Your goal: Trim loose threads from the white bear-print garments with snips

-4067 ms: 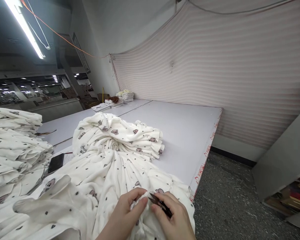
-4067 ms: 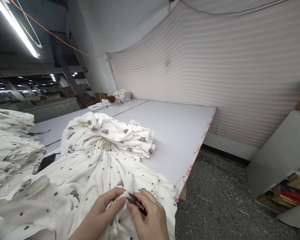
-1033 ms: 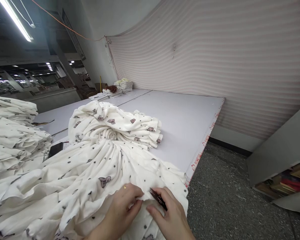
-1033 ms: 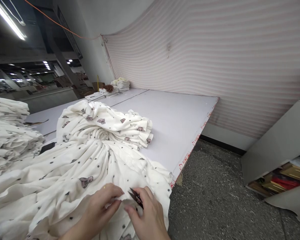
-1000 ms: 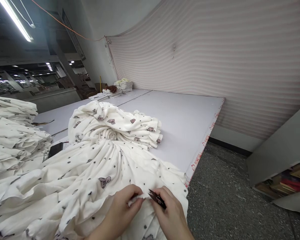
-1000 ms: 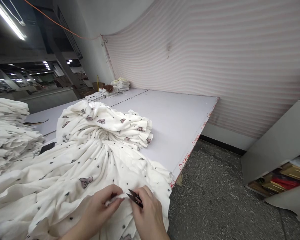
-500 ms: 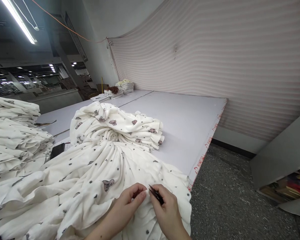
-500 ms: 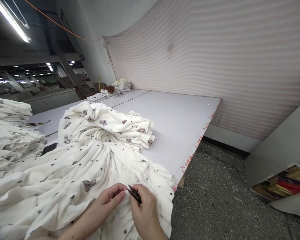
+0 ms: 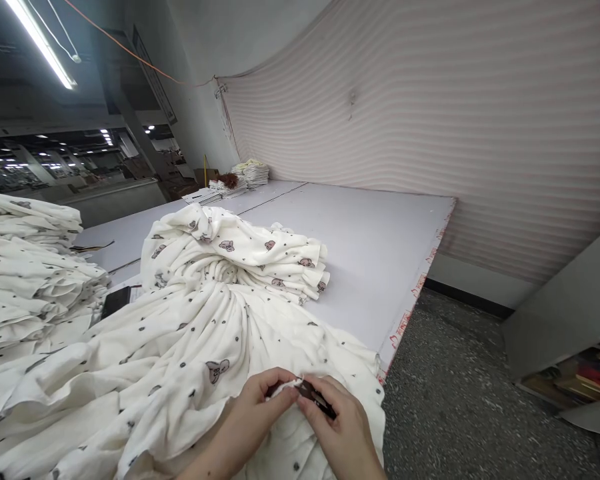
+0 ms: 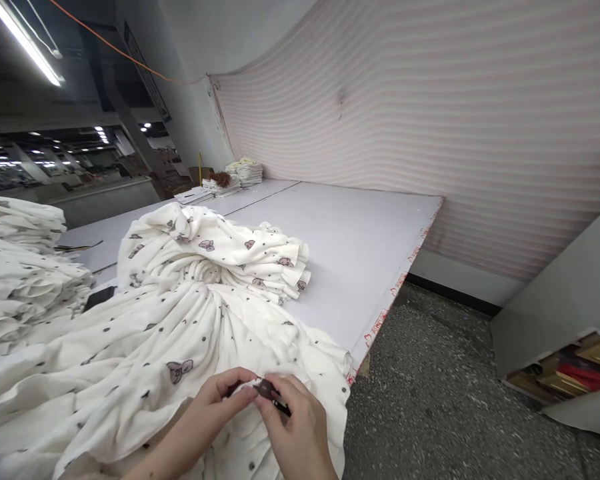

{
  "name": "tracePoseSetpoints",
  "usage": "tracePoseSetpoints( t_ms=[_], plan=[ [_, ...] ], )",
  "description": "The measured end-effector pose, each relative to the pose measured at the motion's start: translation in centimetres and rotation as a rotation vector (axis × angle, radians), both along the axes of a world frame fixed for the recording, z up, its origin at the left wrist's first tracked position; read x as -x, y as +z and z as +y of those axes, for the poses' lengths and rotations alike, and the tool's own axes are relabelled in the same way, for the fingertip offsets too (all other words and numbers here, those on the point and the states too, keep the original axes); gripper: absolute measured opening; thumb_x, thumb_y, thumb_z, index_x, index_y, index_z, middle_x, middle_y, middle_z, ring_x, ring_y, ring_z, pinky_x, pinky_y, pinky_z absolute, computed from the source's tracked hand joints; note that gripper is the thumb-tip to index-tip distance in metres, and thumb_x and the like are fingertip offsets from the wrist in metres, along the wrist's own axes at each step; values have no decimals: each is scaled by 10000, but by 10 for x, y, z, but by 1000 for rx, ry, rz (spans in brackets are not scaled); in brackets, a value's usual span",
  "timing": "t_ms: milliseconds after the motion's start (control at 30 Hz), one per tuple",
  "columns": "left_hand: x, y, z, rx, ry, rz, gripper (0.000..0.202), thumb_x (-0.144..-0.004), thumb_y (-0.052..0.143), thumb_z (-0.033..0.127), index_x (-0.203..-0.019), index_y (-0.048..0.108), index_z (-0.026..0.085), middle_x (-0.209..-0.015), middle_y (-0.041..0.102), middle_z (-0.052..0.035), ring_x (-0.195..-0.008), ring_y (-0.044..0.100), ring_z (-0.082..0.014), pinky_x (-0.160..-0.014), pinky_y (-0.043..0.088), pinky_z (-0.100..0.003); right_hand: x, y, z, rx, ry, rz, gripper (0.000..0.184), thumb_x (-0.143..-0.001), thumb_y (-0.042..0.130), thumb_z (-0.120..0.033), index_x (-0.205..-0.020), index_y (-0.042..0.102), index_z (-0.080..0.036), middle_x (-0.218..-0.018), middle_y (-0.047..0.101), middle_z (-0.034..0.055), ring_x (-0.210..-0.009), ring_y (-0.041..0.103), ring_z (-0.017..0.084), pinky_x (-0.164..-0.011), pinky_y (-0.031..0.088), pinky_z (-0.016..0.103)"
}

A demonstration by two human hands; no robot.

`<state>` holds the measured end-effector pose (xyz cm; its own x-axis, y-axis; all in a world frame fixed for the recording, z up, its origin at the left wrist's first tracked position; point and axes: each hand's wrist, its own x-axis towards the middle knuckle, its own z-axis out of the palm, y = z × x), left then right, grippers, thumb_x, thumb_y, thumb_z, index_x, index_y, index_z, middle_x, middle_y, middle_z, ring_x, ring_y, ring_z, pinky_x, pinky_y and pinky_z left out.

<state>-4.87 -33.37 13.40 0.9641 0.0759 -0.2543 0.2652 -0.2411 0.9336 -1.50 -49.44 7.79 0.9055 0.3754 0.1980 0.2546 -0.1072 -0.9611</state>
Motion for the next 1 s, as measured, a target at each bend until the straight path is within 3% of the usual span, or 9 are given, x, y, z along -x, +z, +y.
tracePoseSetpoints(
  t_ms=[333, 433, 500, 567, 633, 767, 833, 933, 1000],
  plan=[
    [-3, 0, 1, -183, -82, -46, 213, -805, 621, 385, -821, 710, 192, -815, 694, -31, -813, 594, -219, -745, 443, -295, -6, 7, 3, -236, 131, 408, 287, -822, 643, -411, -721, 745, -163, -676, 689, 41, -722, 644, 211, -690, 503, 285],
    [-8, 7, 24, 63, 135, -181, 240, -814, 608, 445, -815, 634, 207, -841, 684, -25, -829, 606, -207, -743, 467, -294, -8, -4, -8, -224, -42, 389, 307, -809, 635, -455, -842, 716, -161, -759, 695, 57, -776, 647, 225, -719, 508, 298],
    [-12, 13, 46, 272, 328, -266, 302, -825, 555, 522, -841, 571, 221, -734, 647, 13, -664, 593, -146, -630, 471, -246, -11, -13, -19, -130, -214, 288, 304, -800, 636, -452, -904, 676, -169, -864, 695, 81, -829, 641, 240, -736, 506, 310],
    [-16, 17, 62, 326, 395, -290, 332, -829, 518, 559, -864, 557, 231, -575, 539, 71, -429, 439, -74, -450, 367, -173, -12, -23, -25, -19, -280, 206, 272, -807, 625, -421, -915, 656, -173, -914, 691, 96, -858, 639, 248, -744, 505, 311],
    [-18, 18, 63, 260, 338, -244, 282, -785, 612, 497, -846, 598, 221, -505, 472, 95, -357, 323, -51, -382, 265, -158, -13, -29, -26, 25, -229, 194, 226, -827, 595, -381, -892, 659, -173, -863, 701, 82, -827, 654, 237, -719, 514, 292],
    [-20, 19, 35, 42, 101, -142, 189, -562, 815, 228, -680, 670, 207, -606, 615, 37, -589, 563, -133, -546, 417, -200, -15, -34, -19, 27, -220, 184, 220, -864, 538, -366, -793, 627, -179, -724, 675, 34, -697, 644, 197, -621, 505, 245],
    [-19, 24, 36, -51, 18, -55, 141, -588, 794, 242, -670, 682, 219, -605, 616, 32, -601, 574, -146, -520, 412, -199, -19, -34, -21, 55, -281, 166, 246, -880, 517, -390, -802, 612, -177, -726, 664, 37, -680, 623, 198, -608, 491, 255],
    [-7, 38, 78, 208, 194, -26, 135, -722, 694, 320, -774, 663, 200, -416, 375, 108, -323, 263, -21, -336, 156, -122, -22, -33, -29, 89, -312, 125, 233, -880, 519, -385, -818, 610, -180, -764, 663, 53, -727, 617, 218, -659, 490, 288],
    [8, 48, 119, 406, 311, -116, 105, -801, 572, 216, -805, 649, 145, -445, 371, 112, -319, 164, 35, -354, 110, -77, -19, -30, -30, 82, -260, 67, 188, -874, 517, -326, -925, 634, -188, -918, 673, 79, -860, 625, 231, -747, 500, 302]
  ],
)
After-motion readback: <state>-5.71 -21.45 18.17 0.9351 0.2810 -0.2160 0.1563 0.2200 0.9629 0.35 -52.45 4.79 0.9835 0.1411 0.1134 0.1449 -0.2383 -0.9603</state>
